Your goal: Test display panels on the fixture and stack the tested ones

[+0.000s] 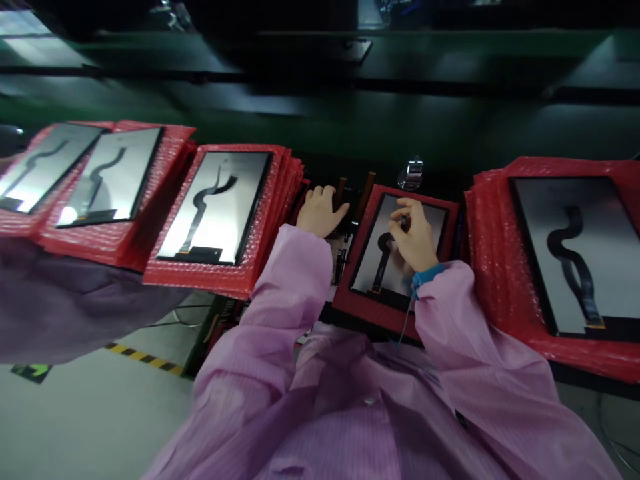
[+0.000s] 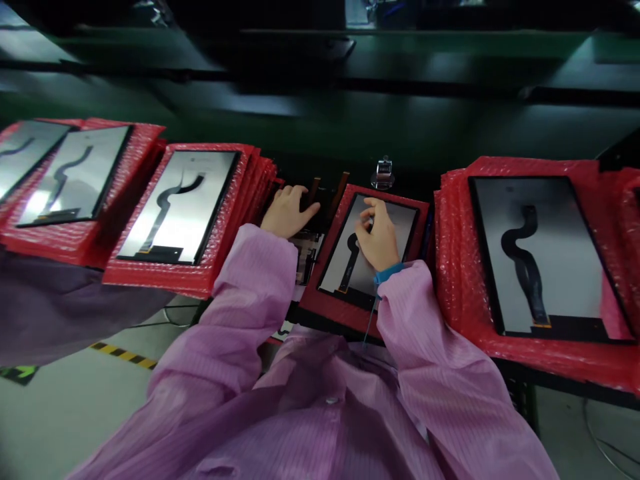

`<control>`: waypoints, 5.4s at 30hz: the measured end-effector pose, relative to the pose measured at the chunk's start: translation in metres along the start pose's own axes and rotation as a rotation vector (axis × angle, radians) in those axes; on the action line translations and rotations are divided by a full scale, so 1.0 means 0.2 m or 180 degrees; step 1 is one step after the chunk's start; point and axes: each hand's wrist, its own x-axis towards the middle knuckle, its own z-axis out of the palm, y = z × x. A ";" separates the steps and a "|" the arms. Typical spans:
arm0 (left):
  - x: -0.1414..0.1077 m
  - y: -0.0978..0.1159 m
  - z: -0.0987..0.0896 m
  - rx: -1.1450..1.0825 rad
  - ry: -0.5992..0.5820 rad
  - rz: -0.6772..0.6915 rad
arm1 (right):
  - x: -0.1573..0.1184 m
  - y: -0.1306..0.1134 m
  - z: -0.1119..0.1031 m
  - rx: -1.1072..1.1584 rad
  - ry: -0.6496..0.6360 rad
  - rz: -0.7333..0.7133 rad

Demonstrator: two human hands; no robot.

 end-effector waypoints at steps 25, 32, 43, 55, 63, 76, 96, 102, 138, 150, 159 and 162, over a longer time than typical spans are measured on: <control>0.07 -0.04 0.03 -0.3516 0.0140 -0.0113 | -0.04 -0.07 0.02 0.1067 -0.1002 0.0247; 0.03 0.02 -0.03 -0.3601 0.0108 0.0020 | -0.04 -0.06 0.01 0.0616 -0.1159 -0.0013; 0.00 0.04 -0.07 -0.3230 -0.0246 0.0705 | -0.01 -0.08 0.01 -0.0049 -0.1516 -0.0632; -0.02 0.03 -0.06 -0.1401 -0.0443 0.1967 | 0.00 -0.08 -0.01 -0.0025 -0.1765 -0.1018; -0.04 0.06 -0.05 -0.0890 -0.0966 0.2149 | -0.02 -0.08 0.00 -0.0241 -0.1185 -0.1196; -0.05 0.06 -0.06 -0.0839 -0.1044 0.2214 | -0.02 -0.06 0.03 -0.0357 -0.0965 -0.1198; -0.05 0.06 -0.06 -0.0823 -0.1162 0.2199 | -0.02 -0.05 0.02 -0.0425 -0.1317 -0.0927; -0.05 0.05 -0.06 -0.0943 -0.1243 0.2128 | 0.00 -0.05 -0.01 -0.0370 -0.1503 -0.0882; -0.33 0.06 -0.25 -0.1050 0.0923 0.0809 | -0.05 -0.09 -0.01 -0.0247 -0.0861 -0.1099; -0.87 0.10 -0.04 0.0426 -0.0136 0.1069 | -0.25 -0.24 -0.18 -0.1258 0.0048 -0.0632; -0.95 0.18 -0.04 0.0404 -0.0046 0.1180 | -0.79 -0.18 -0.24 -0.2269 0.0019 0.0350; -0.95 0.19 -0.03 0.0376 -0.0032 0.1207 | -0.81 -0.14 -0.24 -0.1870 0.0164 0.0438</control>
